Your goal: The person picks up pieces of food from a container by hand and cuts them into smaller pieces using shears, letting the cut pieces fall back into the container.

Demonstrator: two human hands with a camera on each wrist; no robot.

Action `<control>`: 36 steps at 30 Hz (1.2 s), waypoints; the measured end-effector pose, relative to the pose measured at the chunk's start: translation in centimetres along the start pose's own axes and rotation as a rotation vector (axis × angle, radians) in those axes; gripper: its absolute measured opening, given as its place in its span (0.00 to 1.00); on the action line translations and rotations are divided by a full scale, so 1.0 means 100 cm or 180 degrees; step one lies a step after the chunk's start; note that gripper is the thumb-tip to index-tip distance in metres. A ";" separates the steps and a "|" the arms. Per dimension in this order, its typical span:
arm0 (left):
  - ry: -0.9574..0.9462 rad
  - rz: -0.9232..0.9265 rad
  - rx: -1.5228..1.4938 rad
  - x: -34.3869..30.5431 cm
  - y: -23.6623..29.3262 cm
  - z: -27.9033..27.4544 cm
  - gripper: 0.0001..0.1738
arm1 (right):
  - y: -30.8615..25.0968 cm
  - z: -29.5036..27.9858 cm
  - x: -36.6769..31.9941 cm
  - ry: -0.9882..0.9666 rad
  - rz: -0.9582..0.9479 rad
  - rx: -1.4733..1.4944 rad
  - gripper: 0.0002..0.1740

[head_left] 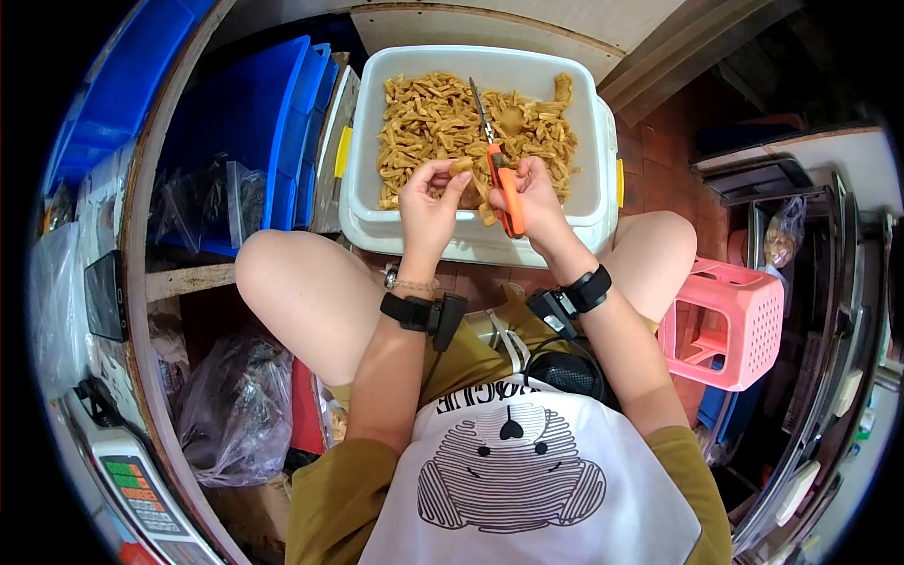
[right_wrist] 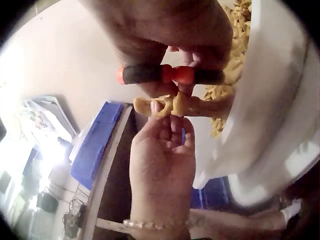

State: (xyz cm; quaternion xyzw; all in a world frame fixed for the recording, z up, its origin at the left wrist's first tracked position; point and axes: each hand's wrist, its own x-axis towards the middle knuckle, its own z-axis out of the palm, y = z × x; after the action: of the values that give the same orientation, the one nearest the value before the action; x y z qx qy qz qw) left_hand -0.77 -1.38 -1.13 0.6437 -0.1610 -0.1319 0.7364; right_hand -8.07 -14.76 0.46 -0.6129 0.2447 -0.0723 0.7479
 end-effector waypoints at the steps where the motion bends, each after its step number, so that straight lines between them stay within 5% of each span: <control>1: -0.0004 0.0002 0.0001 0.000 0.000 -0.002 0.11 | 0.001 0.001 0.000 0.0003 -0.0003 0.0002 0.29; 17: 0.0921 -0.0113 -0.0680 0.007 0.014 -0.015 0.11 | -0.005 0.007 -0.003 0.0188 -0.0448 -0.1364 0.28; 22: 0.1772 0.0286 -0.1404 0.032 0.025 -0.069 0.11 | 0.009 -0.013 -0.013 0.0353 -0.0362 -0.2318 0.28; 24: 0.1728 0.0328 -0.1612 0.035 0.045 -0.084 0.12 | 0.011 -0.034 -0.017 0.0386 -0.0077 -0.1311 0.27; 29: 0.1390 0.0184 -0.1576 0.023 0.046 -0.060 0.13 | 0.011 -0.070 -0.020 0.0482 -0.0523 -0.0400 0.28; 35: 0.0528 -0.0305 -0.0420 0.022 0.019 -0.048 0.11 | -0.036 -0.050 -0.041 0.0553 -0.0464 0.0414 0.27; 36: 0.0616 -0.0020 0.0735 0.020 0.019 -0.053 0.12 | -0.043 -0.047 -0.045 0.0465 -0.0481 0.0455 0.27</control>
State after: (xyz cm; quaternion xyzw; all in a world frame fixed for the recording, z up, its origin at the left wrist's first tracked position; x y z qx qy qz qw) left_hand 3.20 2.84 0.21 0.7343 -0.1014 -0.0522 0.6691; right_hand -13.24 -18.09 5.23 -0.5678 0.2458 -0.1901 0.7622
